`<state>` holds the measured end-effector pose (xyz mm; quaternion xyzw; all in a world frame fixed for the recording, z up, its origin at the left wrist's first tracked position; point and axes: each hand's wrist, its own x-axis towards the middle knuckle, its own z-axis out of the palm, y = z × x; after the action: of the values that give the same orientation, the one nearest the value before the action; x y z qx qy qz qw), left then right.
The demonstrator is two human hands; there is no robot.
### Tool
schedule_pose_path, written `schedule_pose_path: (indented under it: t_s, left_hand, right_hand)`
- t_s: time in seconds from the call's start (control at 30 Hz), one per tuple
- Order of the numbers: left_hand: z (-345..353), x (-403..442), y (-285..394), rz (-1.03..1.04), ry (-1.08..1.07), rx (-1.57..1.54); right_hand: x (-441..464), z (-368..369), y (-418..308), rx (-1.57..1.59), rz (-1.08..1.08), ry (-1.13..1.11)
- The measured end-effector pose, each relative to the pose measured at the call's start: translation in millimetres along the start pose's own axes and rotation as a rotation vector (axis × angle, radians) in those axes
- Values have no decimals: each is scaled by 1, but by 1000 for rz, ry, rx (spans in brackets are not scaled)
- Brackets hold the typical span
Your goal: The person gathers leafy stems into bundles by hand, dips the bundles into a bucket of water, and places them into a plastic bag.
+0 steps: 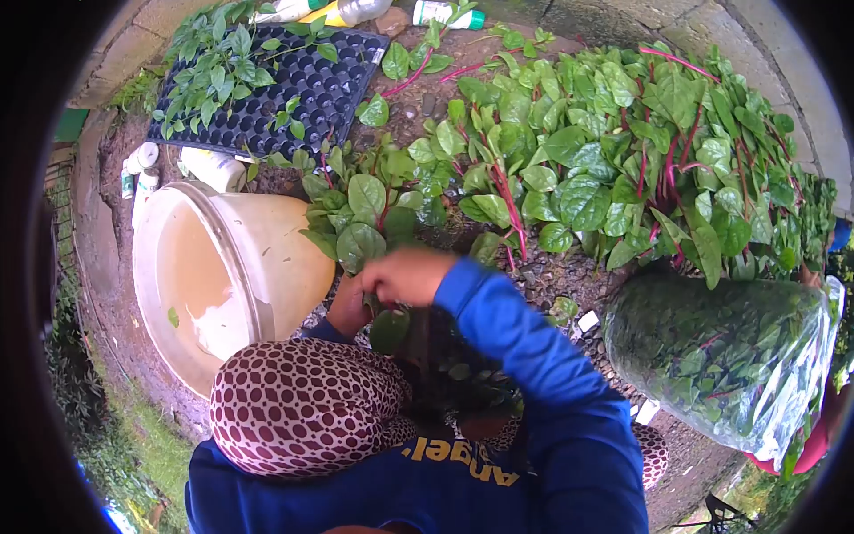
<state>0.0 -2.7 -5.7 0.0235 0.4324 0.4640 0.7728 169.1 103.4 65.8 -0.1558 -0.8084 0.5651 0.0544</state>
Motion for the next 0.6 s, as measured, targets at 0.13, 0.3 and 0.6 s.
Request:
schedule_pose_path:
  t_s: [0.13,0.3,0.6]
  left_hand:
    - [8,3,-2,77,71,97]
    - [28,6,-9,151,146,190]
    - [20,0,-5,83,191,125]
  right_hand:
    - [65,-124,62,-447,267,488]
    - [153,-155,166,-843,158,747]
    - [105,-166,160,-580,350,813]
